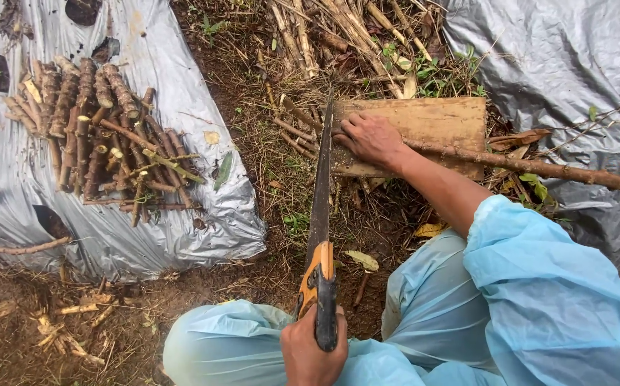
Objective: Sawing long wooden sticks into smaller segments using a hand saw on a wooden block in an agricultural field.
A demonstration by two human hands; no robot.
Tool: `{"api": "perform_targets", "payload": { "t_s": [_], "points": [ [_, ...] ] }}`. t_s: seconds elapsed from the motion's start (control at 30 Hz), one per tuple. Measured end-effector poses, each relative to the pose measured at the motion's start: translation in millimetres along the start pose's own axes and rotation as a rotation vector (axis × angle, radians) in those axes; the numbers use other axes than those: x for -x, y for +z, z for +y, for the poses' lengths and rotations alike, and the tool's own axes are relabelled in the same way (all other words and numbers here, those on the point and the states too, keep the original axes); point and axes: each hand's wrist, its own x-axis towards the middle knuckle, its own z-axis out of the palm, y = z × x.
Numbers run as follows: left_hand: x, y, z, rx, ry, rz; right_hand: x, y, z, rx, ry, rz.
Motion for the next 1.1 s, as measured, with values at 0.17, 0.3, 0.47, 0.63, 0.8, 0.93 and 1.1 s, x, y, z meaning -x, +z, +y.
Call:
{"api": "perform_targets", "payload": {
  "t_s": [0.17, 0.3, 0.47, 0.63, 0.8, 0.93, 1.1],
  "points": [
    [-17, -18, 32, -0.084, -0.031, -0.09, -3, 7, 1, 0.028, 0.028, 0.045],
    [-21, -45, 24, 0.016, -0.096, -0.135, -4, 2, 5, 0.099, -0.058, 0.048],
    [9, -30, -17, 0.083, 0.111, -0.035, 0, 6, 6, 0.108, -0.092, 0.046],
    [8, -3, 2, 0.041, 0.184, 0.11, 7, 15, 4, 0.111, -0.104, -0.002],
    [-68, 14, 42, 0.081, 0.251, 0.052, 11, 25, 8, 0.216, -0.201, -0.016],
    [-104, 16, 39, 0.167, 0.172, 0.012, 1, -25, -4, 0.139, -0.083, -0.02],
    [-47, -5, 46, 0.017, 0.06, -0.088, -3, -5, 4, 0.071, -0.028, -0.042]
  ]
}}
